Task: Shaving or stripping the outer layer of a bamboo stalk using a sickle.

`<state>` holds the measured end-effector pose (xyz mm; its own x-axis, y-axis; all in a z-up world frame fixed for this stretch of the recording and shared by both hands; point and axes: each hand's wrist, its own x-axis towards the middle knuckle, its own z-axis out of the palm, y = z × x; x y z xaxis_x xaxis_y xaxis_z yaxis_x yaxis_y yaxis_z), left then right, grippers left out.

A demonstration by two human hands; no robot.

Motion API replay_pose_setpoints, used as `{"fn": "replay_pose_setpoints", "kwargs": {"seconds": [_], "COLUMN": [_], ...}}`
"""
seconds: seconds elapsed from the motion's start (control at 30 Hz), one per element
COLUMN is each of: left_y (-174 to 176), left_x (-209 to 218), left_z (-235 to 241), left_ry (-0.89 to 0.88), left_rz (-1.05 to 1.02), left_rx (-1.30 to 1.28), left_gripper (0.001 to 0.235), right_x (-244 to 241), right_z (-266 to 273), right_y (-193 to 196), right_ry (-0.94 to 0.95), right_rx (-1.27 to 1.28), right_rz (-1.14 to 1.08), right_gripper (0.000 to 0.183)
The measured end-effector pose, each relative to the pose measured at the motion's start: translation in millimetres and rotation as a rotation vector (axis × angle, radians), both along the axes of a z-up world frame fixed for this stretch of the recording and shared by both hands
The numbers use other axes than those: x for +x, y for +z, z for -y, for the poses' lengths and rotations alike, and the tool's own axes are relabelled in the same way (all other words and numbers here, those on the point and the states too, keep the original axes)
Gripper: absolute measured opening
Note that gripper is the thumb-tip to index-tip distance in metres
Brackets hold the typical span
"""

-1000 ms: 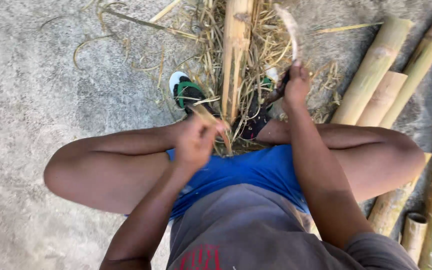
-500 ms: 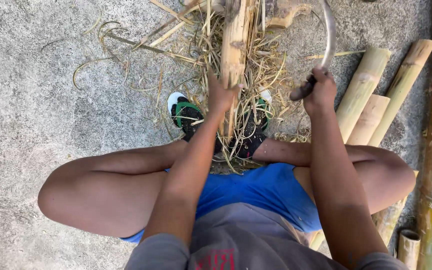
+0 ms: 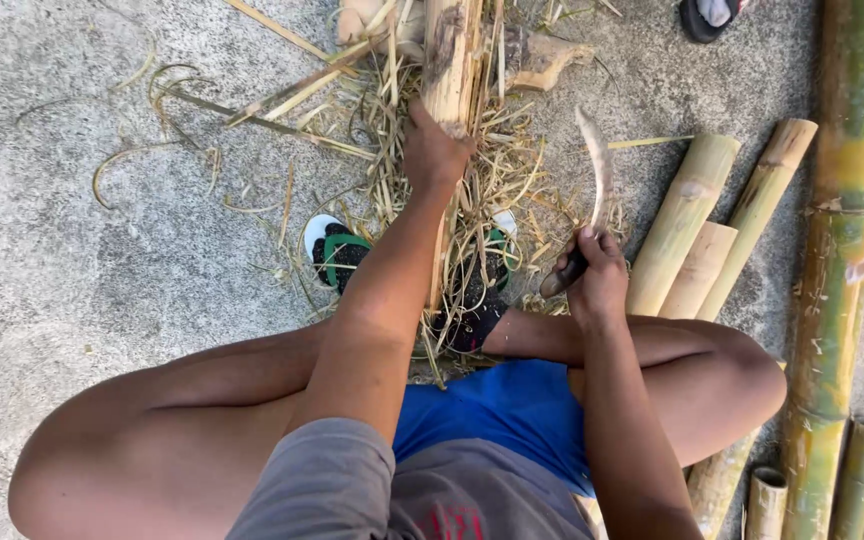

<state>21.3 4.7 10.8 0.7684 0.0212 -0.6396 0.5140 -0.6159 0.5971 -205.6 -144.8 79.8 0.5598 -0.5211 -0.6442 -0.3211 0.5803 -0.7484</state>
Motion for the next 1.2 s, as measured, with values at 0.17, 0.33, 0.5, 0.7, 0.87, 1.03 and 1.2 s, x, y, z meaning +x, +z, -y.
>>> {"fn": "replay_pose_setpoints", "kwargs": {"seconds": [0.17,0.33,0.5,0.7,0.87,1.03,1.2], "left_y": [-41,-67,-40,-96,-61,-47,-28], "left_x": [4,6,9,16,13,1,-2], "left_z": [-16,-22,-8,-2,-3,3,3], "left_ry": [-0.052,-0.111,-0.154,-0.167,-0.090,-0.064,-0.050], "left_rz": [0.096,0.113,-0.019,0.027,-0.015,0.011,0.007], "left_rx": [-0.105,-0.139,-0.326,-0.420,-0.387,-0.305,-0.244], "left_gripper": [0.100,0.100,0.113,0.123,0.115,0.092,0.087], "right_x": [8,15,15,10,16,42,75], "right_z": [0,-7,-10,-4,-10,-10,-9], "right_y": [-19,-24,-29,-36,-25,-17,-6], "right_ry": [0.040,0.086,0.137,0.120,0.116,0.115,0.092], "right_rx": [-0.026,-0.051,-0.087,-0.046,-0.032,-0.072,-0.064], "right_rz": [-0.010,-0.013,-0.047,-0.011,0.085,0.135,0.090], "right_gripper": [0.011,0.012,0.011,0.015,0.014,0.017,0.024]}}
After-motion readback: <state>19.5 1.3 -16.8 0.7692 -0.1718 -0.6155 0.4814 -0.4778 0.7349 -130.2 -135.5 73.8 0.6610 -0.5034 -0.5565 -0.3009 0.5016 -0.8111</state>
